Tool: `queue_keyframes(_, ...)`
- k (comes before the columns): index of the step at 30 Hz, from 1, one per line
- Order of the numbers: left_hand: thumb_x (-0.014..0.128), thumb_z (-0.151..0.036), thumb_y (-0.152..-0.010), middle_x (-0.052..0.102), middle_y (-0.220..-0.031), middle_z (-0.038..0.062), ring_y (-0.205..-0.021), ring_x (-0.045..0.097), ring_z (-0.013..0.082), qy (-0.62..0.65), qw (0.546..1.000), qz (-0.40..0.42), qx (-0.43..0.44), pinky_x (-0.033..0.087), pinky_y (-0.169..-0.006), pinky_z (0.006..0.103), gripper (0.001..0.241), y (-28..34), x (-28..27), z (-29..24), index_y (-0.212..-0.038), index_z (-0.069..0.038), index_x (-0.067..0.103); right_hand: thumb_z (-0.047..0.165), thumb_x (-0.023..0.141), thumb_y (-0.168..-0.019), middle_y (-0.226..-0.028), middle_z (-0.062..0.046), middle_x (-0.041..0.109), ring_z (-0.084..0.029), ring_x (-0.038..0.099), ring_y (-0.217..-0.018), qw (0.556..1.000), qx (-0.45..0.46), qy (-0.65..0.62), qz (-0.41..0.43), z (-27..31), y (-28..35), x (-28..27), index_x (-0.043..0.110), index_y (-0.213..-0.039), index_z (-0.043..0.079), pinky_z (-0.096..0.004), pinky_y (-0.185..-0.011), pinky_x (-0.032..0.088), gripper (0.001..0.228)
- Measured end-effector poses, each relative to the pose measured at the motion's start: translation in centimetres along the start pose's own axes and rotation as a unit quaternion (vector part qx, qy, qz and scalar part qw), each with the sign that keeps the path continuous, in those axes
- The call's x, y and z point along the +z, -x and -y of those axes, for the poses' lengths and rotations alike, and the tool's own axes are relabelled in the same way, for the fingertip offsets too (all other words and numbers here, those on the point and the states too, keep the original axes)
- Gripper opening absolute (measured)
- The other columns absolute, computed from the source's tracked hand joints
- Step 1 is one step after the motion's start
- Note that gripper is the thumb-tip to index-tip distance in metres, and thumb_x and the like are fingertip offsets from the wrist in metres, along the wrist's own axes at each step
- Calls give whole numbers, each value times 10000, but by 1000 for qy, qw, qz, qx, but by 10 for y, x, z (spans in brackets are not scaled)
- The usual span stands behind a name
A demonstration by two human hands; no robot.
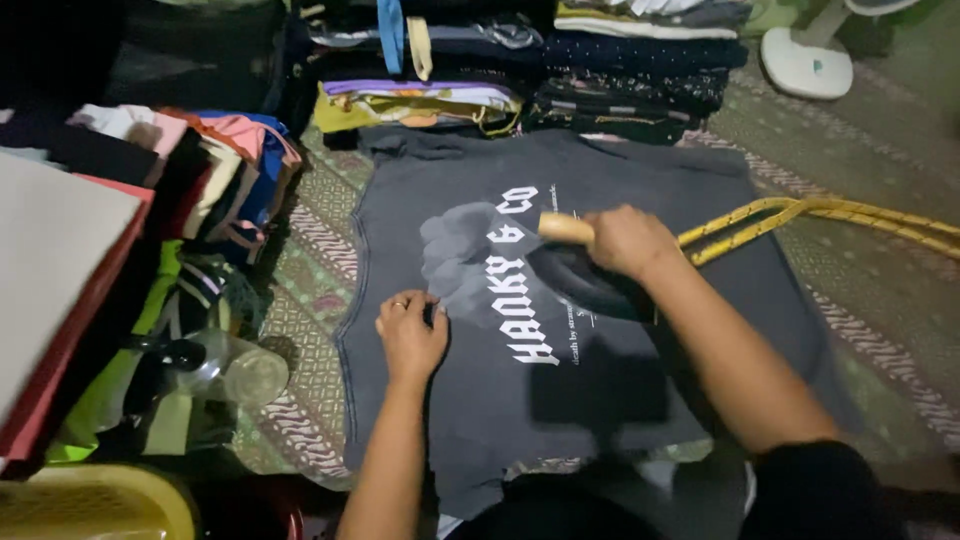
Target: The person takes a dark gray t-shirt from a laundry basket and lays it on a patterned ironing board. They smooth the fabric with their hands and then use a traditional charcoal iron to press the shirt, moving the iron back and forth across the surface.
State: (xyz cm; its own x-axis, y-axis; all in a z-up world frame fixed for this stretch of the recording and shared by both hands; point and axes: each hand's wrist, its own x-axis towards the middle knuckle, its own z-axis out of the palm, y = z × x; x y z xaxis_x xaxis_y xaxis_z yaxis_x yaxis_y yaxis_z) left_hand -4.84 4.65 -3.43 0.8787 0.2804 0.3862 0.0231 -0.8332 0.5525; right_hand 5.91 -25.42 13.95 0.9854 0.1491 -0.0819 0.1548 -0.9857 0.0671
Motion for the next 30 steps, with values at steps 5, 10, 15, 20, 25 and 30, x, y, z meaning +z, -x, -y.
queue_keyframes(5, 779, -239, -807, 699, -1091, 96, -1146, 605, 369, 3, 999, -7, 31, 466, -915, 522, 153, 2, -7, -2, -944, -184, 739, 229, 556, -949, -966, -274, 772, -464, 728, -1009, 976, -177, -114, 63, -1, 108, -23, 739, -984, 40, -611, -894, 559, 265)
queue_keyframes(10, 772, -272, -830, 698, -1107, 52, -1160, 596, 346, 5, 1000, -2, 27, 450, -935, 505, 122, 0, -6, 2, -941, -230, 742, 344, 577, -897, -935, -11, 705, -299, 704, -864, 981, -170, 68, 61, -57, 145, 45, 644, -1033, 282, -478, -740, 562, 164)
queue_keyframes(15, 774, -266, -836, 699, -1113, 50, -1169, 596, 356, -14, 1000, 3, 26, 452, -934, 523, 117, 0, -5, 5, -946, -235, 748, 448, 637, -820, -987, 39, 726, -242, 704, -679, 996, -30, 76, -23, -138, 129, 90, 603, -1265, 410, -409, -540, 555, 448)
queue_keyframes(20, 711, -295, -848, 679, -1181, 76, -1146, 564, 353, -28, 999, 8, 26, 405, -992, 509, 241, -1, -7, 2, -1031, -146, 759, 343, 511, -1018, -1053, -166, 769, -403, 753, -923, 982, 186, -6, 16, -179, 64, 35, 692, -1144, 173, -534, -801, 589, 278)
queue_keyframes(25, 706, -295, -878, 676, -1135, 107, -1104, 565, 373, -67, 997, -6, 28, 422, -958, 515, 229, 0, -4, -4, -1005, -114, 766, 289, 506, -1015, -1172, -166, 752, -417, 732, -1005, 968, 245, -10, -55, -245, -13, 41, 698, -1291, 235, -578, -811, 578, 340)
queue_keyframes(30, 709, -284, -867, 661, -1143, 124, -1129, 558, 377, -76, 997, -5, 22, 412, -987, 520, 245, -1, 5, 6, -1032, -109, 754, 309, 563, -1012, -1109, -188, 765, -419, 746, -939, 956, 280, -45, -81, -271, -50, 42, 738, -1238, 155, -557, -763, 586, 325)
